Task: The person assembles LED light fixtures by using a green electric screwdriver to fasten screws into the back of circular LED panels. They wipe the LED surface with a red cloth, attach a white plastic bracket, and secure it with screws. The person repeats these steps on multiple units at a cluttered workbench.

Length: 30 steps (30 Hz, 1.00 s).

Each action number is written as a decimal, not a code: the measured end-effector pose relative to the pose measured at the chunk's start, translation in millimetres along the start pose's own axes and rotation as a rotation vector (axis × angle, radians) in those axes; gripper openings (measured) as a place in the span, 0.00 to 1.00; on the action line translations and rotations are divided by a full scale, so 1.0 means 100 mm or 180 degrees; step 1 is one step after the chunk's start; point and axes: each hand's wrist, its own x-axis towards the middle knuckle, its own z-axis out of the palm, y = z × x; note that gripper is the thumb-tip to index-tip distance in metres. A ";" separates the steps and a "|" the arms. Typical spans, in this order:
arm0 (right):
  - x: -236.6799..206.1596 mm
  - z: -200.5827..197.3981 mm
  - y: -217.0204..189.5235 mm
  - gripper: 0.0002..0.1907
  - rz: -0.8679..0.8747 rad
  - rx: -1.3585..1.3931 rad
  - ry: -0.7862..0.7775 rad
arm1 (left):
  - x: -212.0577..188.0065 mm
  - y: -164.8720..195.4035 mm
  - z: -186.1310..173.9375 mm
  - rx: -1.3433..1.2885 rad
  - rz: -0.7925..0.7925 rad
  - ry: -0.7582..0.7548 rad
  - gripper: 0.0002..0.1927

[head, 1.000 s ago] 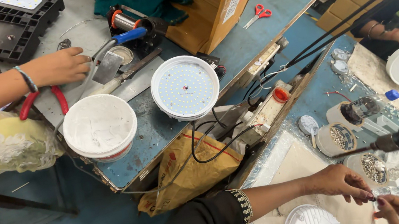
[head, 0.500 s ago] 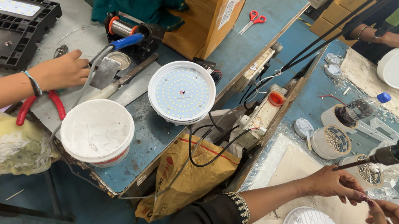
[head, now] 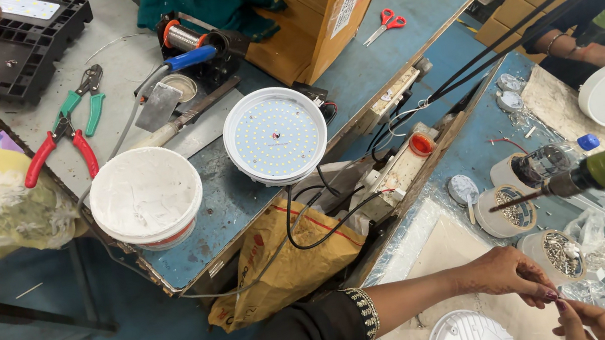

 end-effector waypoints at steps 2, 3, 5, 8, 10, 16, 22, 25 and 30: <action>0.00 0.02 -0.03 0.11 -0.0047 0.0001 0.0056 | 0.02 -0.03 -0.01 0.0005 0.0006 -0.0035 0.16; -0.03 0.03 -0.07 0.11 -0.0149 0.0054 0.0130 | 0.04 -0.04 -0.02 0.0002 0.0012 -0.0076 0.16; -0.15 0.07 -0.20 0.10 -0.0319 0.0319 0.0276 | 0.06 -0.07 0.00 -0.0025 0.0071 -0.0116 0.16; -0.41 0.02 -0.49 0.08 -0.0237 0.1029 0.0427 | 0.09 -0.06 0.09 -0.0131 0.0157 -0.0219 0.16; -0.54 -0.08 -0.69 0.11 0.0042 0.1556 0.0278 | 0.09 -0.01 0.16 -0.0092 0.0121 -0.0255 0.16; -0.84 -0.20 -0.92 0.07 0.0119 0.1817 0.0274 | -0.05 0.28 0.41 0.0056 -0.0187 -0.0402 0.13; -0.99 -0.27 -0.89 0.04 0.0130 0.2136 0.0355 | -0.12 0.47 0.63 -0.0059 -0.0301 -0.0509 0.13; -1.13 -0.34 -1.03 0.04 0.0064 0.2070 0.0556 | -0.12 0.47 0.75 -0.0025 -0.0251 -0.0597 0.13; -1.47 -0.41 -1.41 0.07 0.0146 0.2158 0.1078 | -0.36 0.49 1.26 0.0188 -0.0059 0.0019 0.10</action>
